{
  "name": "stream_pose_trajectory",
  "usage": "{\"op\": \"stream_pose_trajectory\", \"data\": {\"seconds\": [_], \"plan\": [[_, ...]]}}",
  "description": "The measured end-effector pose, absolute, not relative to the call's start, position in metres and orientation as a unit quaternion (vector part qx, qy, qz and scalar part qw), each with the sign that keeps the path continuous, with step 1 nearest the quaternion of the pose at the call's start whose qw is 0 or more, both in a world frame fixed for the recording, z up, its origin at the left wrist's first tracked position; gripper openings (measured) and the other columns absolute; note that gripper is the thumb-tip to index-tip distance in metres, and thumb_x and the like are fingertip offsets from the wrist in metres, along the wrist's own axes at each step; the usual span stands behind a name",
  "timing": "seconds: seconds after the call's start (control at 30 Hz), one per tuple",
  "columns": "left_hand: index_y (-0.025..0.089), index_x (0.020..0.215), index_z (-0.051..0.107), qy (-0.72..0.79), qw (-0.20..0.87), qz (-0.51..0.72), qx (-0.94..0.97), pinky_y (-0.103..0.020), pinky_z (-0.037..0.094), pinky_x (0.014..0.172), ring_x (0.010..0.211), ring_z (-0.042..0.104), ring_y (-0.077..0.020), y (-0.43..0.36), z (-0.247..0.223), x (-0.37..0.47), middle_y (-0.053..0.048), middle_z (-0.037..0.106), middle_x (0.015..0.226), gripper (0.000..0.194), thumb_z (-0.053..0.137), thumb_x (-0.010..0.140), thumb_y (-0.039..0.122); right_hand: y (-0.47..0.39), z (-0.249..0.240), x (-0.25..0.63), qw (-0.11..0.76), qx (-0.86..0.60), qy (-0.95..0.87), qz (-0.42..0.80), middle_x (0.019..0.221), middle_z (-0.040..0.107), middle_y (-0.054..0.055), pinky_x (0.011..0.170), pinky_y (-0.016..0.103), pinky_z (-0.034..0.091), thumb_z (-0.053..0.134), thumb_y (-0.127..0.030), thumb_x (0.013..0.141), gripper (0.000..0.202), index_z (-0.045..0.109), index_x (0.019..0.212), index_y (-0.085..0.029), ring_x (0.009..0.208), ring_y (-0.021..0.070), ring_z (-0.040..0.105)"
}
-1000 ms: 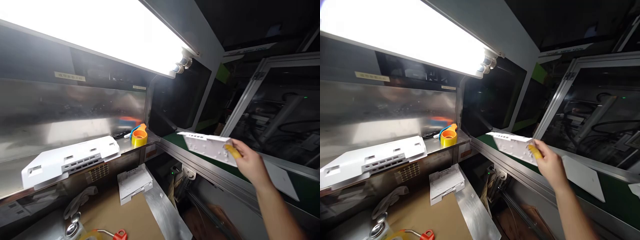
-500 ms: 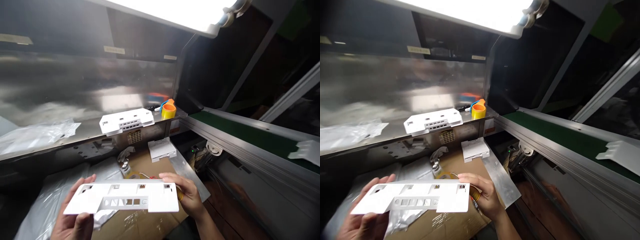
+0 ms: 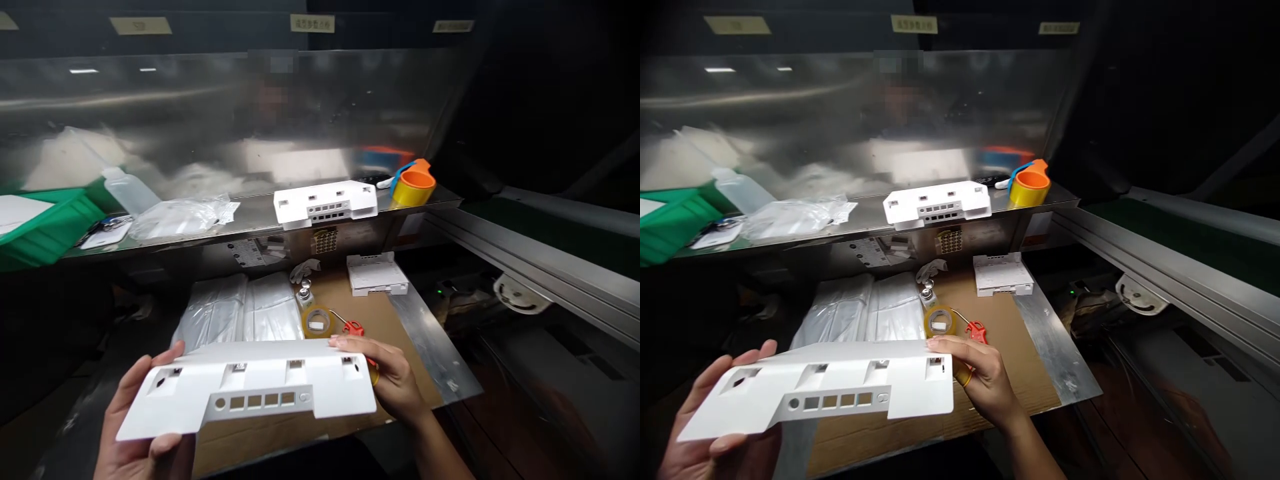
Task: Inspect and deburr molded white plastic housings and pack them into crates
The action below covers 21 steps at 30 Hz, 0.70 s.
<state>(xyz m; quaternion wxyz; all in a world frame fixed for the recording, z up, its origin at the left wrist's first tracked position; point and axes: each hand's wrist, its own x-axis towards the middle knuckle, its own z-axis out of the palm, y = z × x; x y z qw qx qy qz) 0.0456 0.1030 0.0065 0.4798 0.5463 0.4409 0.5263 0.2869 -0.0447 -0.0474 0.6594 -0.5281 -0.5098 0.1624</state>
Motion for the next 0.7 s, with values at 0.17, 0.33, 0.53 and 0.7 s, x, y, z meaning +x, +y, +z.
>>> {"op": "stream_pose_trajectory", "data": {"seconds": [0.17, 0.33, 0.53, 0.7], "plan": [[0.034, 0.132, 0.062, 0.452, 0.537, 0.519, 0.488, -0.048, 0.037, 0.119, 0.141, 0.047, -0.035, 0.102, 0.001, 0.036, -0.004, 0.063, 0.143, 0.094, 0.091, 0.048, 0.064, -0.041, -0.059, 0.285, 0.647, -0.551, -0.495, 0.18, 0.112, 0.079, 0.005, 0.088, 0.032, 0.064, 0.065, -0.025, 0.096, 0.026, 0.075, 0.119, -0.031, 0.103, 0.0227, 0.076], [0.031, 0.132, 0.061, 0.48, 0.529, 0.501, 0.489, -0.038, 0.046, 0.113, 0.135, 0.054, -0.0339, 0.101, -0.001, 0.035, -0.006, 0.063, 0.143, 0.1, 0.091, 0.044, 0.067, -0.04, -0.067, 0.286, 0.642, -0.557, -0.487, 0.203, 0.112, 0.079, 0.004, 0.086, 0.03, 0.064, 0.063, -0.027, 0.098, 0.026, 0.075, 0.12, -0.031, 0.103, 0.0219, 0.076], [0.032, 0.132, 0.06, 0.452, 0.517, 0.503, 0.525, -0.038, 0.041, 0.118, 0.142, 0.047, -0.033, 0.1, -0.005, 0.036, -0.005, 0.062, 0.145, 0.094, 0.093, 0.049, 0.062, -0.038, -0.071, 0.288, 0.658, -0.551, -0.475, 0.191, 0.114, 0.078, 0.006, 0.095, 0.039, 0.062, 0.065, -0.026, 0.096, 0.021, 0.075, 0.114, -0.029, 0.109, 0.0259, 0.074], [0.031, 0.132, 0.06, 0.428, 0.525, 0.513, 0.527, -0.036, 0.046, 0.113, 0.144, 0.045, -0.0335, 0.099, -0.006, 0.038, -0.006, 0.061, 0.145, 0.093, 0.094, 0.05, 0.059, -0.04, -0.076, 0.291, 0.659, -0.55, -0.482, 0.178, 0.117, 0.077, 0.006, 0.099, 0.042, 0.06, 0.063, -0.025, 0.097, 0.023, 0.074, 0.116, -0.03, 0.113, 0.0274, 0.072]]}}
